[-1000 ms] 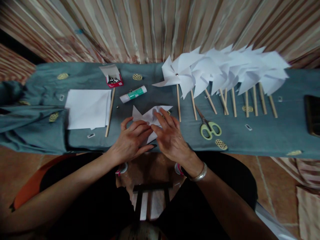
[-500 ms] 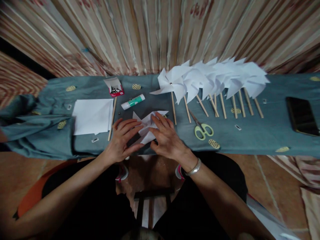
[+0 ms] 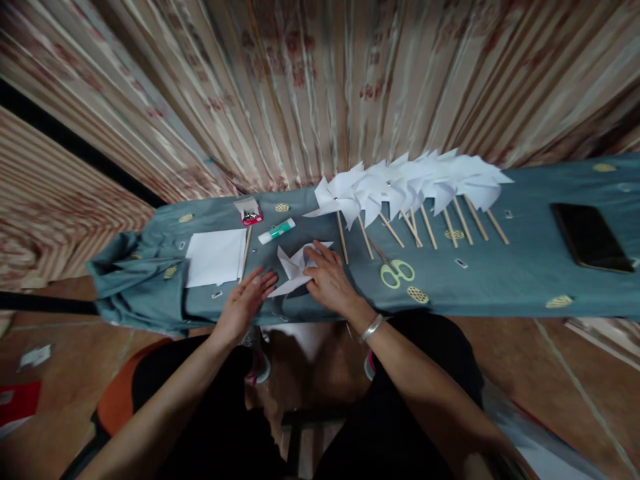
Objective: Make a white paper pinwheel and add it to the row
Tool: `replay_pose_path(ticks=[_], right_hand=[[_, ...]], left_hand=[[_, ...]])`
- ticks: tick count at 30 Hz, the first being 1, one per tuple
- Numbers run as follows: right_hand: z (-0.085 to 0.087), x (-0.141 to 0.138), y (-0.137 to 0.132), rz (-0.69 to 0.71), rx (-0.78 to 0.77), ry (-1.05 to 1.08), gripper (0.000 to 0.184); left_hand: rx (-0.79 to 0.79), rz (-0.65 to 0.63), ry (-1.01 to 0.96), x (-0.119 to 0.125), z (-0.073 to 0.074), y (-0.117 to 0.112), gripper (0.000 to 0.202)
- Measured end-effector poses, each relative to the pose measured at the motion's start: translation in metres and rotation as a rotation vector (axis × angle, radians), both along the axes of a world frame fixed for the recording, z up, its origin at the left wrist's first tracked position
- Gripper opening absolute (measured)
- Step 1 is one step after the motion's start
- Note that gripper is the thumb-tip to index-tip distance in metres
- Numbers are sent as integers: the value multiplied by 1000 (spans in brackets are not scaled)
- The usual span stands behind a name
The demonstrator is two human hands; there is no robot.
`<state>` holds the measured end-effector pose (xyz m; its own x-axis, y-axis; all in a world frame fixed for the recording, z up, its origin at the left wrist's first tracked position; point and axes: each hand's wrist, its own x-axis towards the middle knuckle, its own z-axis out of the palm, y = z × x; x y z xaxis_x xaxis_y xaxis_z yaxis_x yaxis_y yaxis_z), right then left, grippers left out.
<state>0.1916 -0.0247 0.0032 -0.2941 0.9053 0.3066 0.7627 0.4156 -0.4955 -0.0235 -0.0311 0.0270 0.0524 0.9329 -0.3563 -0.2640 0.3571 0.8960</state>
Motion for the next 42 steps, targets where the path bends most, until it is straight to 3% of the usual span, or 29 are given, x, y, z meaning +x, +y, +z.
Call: replay_pose_path(ticks=[5, 9, 18, 20, 24, 27, 31, 36, 42], right_hand=[[-4, 1, 2, -13, -19, 71, 32], [-3, 1, 2, -9, -41, 100, 31], [12, -6, -12, 6, 43, 68, 30], [20, -8, -18, 15, 68, 48, 33], [36, -11, -29, 14, 131, 16, 60], [45, -9, -33, 6, 178, 17, 61], [53, -7, -33, 11, 223, 25, 55], [56, -10, -31, -10, 272, -20, 55], [56, -16, -26, -35, 286, -90, 58]], left_hand=[[-238, -70, -205, 22, 12, 0, 28], [-305, -91, -244, 34, 12, 10, 29], [-239, -101, -230, 38, 14, 14, 24], [-181, -99, -230, 35, 20, 15, 27], [-21, -187, -234, 26, 39, 15, 45], [15, -278, -202, 18, 53, 13, 52], [40, -297, -108, 11, 64, 14, 46], [41, -222, -55, 16, 63, 27, 42], [61, -98, -117, 31, 49, 37, 43]])
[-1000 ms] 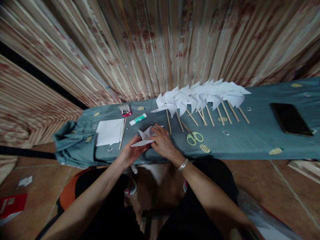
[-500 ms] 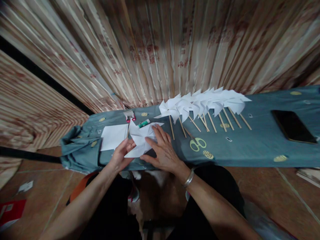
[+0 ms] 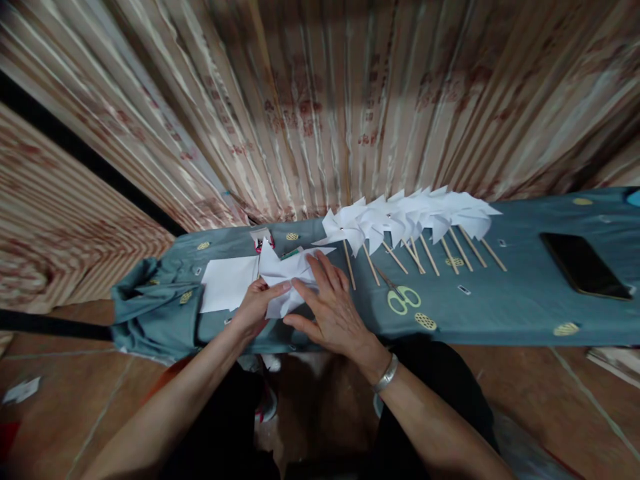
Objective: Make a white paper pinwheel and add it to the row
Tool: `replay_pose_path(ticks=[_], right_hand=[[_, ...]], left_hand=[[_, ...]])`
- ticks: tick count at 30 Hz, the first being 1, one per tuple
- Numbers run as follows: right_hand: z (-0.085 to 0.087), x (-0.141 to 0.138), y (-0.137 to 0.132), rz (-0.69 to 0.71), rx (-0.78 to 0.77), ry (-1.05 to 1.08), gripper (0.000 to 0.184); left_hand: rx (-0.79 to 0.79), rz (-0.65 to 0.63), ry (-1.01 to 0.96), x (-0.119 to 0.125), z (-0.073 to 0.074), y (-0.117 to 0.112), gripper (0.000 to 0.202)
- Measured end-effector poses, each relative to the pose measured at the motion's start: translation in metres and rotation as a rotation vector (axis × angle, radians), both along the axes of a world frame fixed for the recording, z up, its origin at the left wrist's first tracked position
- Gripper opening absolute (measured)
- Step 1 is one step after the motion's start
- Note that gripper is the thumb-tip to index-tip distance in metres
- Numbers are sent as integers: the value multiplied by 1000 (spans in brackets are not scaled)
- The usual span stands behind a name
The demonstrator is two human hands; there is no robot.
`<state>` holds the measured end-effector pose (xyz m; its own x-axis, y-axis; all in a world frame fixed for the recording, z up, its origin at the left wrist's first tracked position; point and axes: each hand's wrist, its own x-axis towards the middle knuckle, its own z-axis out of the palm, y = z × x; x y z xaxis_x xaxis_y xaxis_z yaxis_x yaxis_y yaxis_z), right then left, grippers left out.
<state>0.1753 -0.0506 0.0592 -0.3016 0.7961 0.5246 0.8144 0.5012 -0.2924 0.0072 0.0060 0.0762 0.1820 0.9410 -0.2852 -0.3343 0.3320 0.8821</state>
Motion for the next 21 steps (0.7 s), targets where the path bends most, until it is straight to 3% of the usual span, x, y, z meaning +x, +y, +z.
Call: replay_pose_path(ticks=[7, 14, 21], right_hand=[[-2, -5, 1, 8, -32, 6, 57], [-6, -8, 1, 48, -2, 104, 49], [-8, -13, 4, 26, 29, 92, 46]], left_hand=[[-43, 60, -73, 2, -13, 3, 47], [-112, 66, -144, -1, -18, 4, 49], [-86, 94, -144, -3, -19, 7, 48]])
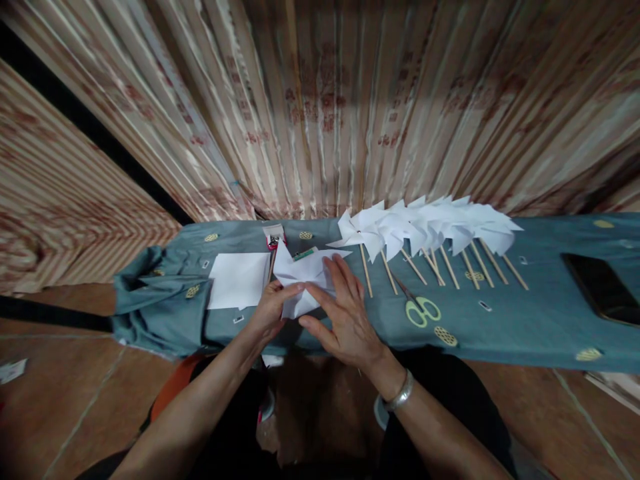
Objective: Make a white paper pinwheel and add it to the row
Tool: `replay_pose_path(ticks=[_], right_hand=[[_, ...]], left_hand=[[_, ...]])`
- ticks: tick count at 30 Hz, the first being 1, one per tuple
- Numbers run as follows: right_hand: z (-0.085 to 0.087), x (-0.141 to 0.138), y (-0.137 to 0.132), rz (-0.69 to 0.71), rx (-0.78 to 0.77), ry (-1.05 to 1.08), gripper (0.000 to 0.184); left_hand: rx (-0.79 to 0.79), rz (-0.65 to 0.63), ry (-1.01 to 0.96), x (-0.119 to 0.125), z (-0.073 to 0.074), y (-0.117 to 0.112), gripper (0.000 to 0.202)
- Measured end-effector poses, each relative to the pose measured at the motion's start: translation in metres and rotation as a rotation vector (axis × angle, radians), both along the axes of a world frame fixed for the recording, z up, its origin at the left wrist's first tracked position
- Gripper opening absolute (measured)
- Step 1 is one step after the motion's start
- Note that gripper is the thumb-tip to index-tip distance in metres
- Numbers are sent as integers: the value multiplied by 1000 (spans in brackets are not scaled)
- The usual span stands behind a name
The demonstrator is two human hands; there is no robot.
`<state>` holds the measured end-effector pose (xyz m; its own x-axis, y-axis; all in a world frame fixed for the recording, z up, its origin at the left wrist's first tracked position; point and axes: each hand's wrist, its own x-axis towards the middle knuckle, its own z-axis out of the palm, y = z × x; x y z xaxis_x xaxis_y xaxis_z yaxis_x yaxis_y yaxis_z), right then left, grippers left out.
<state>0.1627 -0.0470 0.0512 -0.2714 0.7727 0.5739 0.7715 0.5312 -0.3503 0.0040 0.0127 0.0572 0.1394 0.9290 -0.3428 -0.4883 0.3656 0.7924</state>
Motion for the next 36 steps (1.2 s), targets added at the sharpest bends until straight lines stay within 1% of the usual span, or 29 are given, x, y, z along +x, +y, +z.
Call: replay_pose_path(ticks=[3, 6, 8, 10, 12, 14, 17, 20, 22, 24, 27, 30, 33, 36], right_hand=[[3, -4, 2, -22, 19, -23, 46], [9, -8, 4, -8, 65, -25, 48], [14, -9, 7, 6, 106, 8, 47], [17, -8, 11, -9, 119, 76, 41], [15, -7, 17, -61, 84, 174, 33], [10, -7, 24, -107, 20, 267, 26], [2, -14, 35, -73, -98, 308, 22], [-2, -33, 49, 2, -240, 193, 21], [-3, -49, 62, 8, -349, 72, 21], [-4, -67, 75, -24, -433, -56, 22], [-7, -89, 91, -74, -447, -243, 24], [-10, -103, 97, -77, -436, -375, 26], [-14, -109, 97, -76, -455, -402, 29], [-17, -108, 95, -84, -465, -379, 28]], left_hand=[[24, 11, 15, 1, 0, 2, 45], [55, 44, 30, -2, 1, 9, 41], [72, 93, 58, -11, 3, 18, 39], [104, 196, 86, -27, 7, 30, 40], [155, 323, 67, -46, 13, 43, 41], [188, 400, 20, -64, 21, 52, 42], [214, 472, 1, -80, 29, 57, 39], [235, 498, 9, -85, 30, 55, 39], [254, 508, 22, -86, 29, 55, 40], [268, 515, 35, -87, 28, 55, 40], [274, 534, 33, -89, 28, 56, 39], [264, 540, 20, -89, 29, 55, 38], [246, 511, 20, -89, 29, 53, 37], [234, 474, 17, -87, 29, 51, 38]])
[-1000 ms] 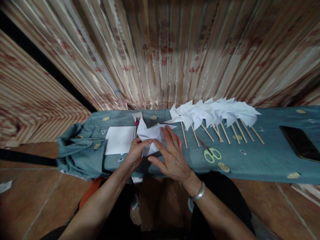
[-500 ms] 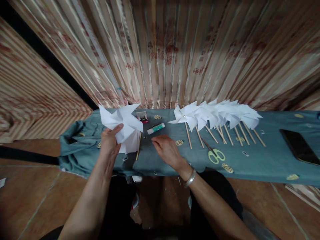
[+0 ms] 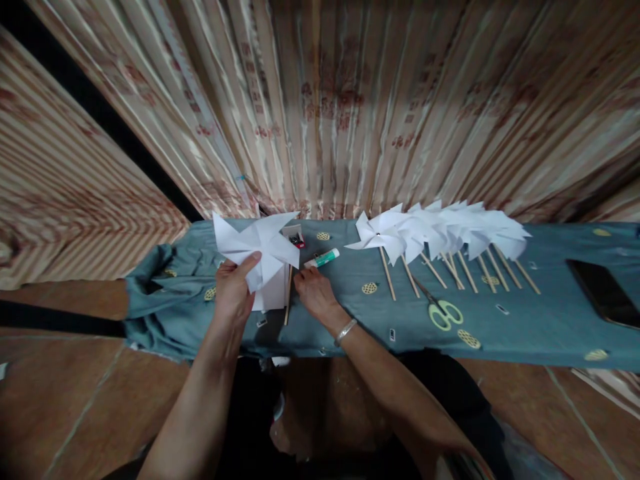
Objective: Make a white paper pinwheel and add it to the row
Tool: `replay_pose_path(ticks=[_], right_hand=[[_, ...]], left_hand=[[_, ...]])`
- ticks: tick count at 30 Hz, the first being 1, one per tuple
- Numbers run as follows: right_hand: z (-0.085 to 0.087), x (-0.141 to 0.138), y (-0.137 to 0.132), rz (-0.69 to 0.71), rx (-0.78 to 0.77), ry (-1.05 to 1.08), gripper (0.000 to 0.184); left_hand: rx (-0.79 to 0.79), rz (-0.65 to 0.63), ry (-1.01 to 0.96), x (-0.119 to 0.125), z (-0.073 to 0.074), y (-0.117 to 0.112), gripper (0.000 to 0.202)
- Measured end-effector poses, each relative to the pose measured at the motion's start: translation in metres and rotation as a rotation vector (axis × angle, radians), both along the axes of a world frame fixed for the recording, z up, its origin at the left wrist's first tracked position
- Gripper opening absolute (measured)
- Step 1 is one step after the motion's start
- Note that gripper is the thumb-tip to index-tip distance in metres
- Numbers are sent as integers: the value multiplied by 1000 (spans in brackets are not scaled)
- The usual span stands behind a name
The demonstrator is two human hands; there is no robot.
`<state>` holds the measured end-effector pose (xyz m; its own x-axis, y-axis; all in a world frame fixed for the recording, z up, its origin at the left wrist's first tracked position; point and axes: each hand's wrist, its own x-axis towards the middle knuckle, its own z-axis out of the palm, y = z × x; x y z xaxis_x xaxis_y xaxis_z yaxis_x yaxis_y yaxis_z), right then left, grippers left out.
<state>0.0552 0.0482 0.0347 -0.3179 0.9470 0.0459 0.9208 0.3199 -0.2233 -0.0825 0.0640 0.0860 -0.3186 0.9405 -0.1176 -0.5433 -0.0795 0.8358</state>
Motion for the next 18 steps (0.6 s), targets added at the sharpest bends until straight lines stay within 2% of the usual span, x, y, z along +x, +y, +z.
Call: replay_pose_path(ticks=[6, 10, 12, 14, 18], right_hand=[[-1, 24, -14, -69, 42, 139, 21], [4, 52, -34, -237, 202, 742, 17], [13, 64, -43, -320, 257, 909, 17], [28, 71, -50, -361, 290, 990, 16], [54, 72, -60, -311, 318, 1035, 9]], left_hand=[[-1, -73, -20, 18, -1, -3, 34], [-25, -113, 36, 32, -6, -5, 31], [-38, -122, 56, 39, -9, -6, 29], [-44, -137, 64, 47, -12, -7, 27], [-46, -170, 77, 65, -16, -11, 26]])
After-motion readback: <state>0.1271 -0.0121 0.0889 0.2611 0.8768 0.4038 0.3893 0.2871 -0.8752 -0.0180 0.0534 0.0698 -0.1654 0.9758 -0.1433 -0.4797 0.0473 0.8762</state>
